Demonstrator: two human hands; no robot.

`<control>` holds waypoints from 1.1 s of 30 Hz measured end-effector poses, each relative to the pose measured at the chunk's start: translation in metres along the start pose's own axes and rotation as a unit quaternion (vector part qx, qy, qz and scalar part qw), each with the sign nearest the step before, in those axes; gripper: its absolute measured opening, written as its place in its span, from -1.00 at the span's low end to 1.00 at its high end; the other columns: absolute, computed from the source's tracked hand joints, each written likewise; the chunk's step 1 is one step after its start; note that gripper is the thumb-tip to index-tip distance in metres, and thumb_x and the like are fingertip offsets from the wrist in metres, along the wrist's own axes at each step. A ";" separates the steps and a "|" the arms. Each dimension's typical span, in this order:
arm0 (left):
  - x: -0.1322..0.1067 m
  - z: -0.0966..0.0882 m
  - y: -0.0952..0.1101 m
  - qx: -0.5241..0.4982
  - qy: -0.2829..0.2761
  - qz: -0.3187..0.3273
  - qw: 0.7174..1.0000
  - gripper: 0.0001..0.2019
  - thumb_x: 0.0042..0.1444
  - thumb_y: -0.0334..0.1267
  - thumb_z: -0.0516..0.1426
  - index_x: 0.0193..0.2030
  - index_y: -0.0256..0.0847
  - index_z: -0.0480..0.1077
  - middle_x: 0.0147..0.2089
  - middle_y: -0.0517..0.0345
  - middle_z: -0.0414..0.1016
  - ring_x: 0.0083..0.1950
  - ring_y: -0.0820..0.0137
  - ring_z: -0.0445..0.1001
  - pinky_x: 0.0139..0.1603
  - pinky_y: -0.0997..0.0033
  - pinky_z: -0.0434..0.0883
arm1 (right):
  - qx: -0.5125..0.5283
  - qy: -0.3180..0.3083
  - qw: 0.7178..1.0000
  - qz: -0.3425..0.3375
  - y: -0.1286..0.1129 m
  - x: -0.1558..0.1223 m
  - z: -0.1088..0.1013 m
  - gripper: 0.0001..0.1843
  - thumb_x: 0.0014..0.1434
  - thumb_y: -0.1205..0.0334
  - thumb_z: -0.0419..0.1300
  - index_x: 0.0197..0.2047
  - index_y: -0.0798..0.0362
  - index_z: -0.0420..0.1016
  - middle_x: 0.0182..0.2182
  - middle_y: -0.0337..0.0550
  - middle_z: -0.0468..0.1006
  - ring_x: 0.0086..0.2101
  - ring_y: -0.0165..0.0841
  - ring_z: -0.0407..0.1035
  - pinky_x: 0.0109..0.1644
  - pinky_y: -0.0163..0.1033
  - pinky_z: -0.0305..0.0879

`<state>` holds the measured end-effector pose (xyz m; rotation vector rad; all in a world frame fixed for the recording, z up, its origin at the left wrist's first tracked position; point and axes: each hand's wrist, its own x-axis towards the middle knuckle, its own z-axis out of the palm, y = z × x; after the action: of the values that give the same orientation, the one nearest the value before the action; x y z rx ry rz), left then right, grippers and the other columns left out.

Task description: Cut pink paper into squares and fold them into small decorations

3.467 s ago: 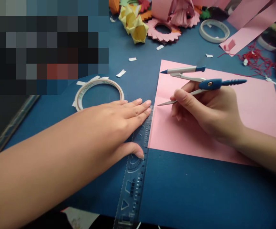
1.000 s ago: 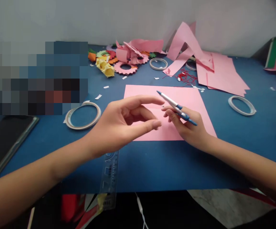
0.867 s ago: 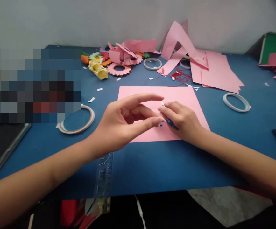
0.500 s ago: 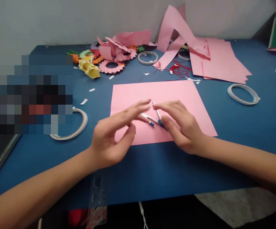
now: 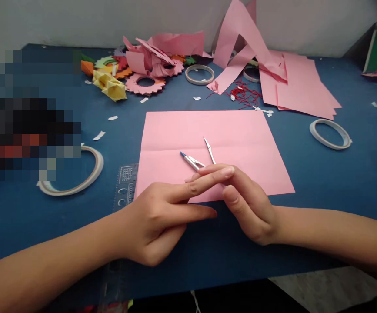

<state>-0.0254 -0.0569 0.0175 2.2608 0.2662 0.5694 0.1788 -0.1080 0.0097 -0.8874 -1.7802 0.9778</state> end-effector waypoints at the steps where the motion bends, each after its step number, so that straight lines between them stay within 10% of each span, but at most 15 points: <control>1: 0.001 0.000 -0.001 0.003 -0.011 0.012 1.000 -0.47 0.03 -0.55 -0.05 0.10 -0.13 0.43 0.43 0.10 -0.02 0.36 0.14 0.18 0.31 0.13 0.32 | 0.007 0.004 1.000 0.005 0.000 0.000 0.000 -0.70 0.40 0.18 -0.11 0.10 0.05 0.27 0.02 -0.04 0.46 0.06 -0.38 0.36 0.17 -0.20 0.32; 33: 0.002 -0.003 -0.004 -0.132 -0.055 -0.023 0.989 -0.48 0.16 -0.55 -0.12 0.15 -0.11 0.39 0.46 0.23 -0.05 0.42 0.24 0.05 0.40 0.23 0.13 | 0.065 0.012 0.997 0.033 0.000 -0.001 0.000 -0.71 0.41 0.23 -0.10 0.15 0.09 0.19 -0.05 -0.12 0.45 -0.10 -0.52 0.41 -0.06 -0.43 0.39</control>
<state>-0.0252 -0.0515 0.0166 2.0155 0.1751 0.4285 0.1791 -0.1093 0.0093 -0.8778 -1.6569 1.1082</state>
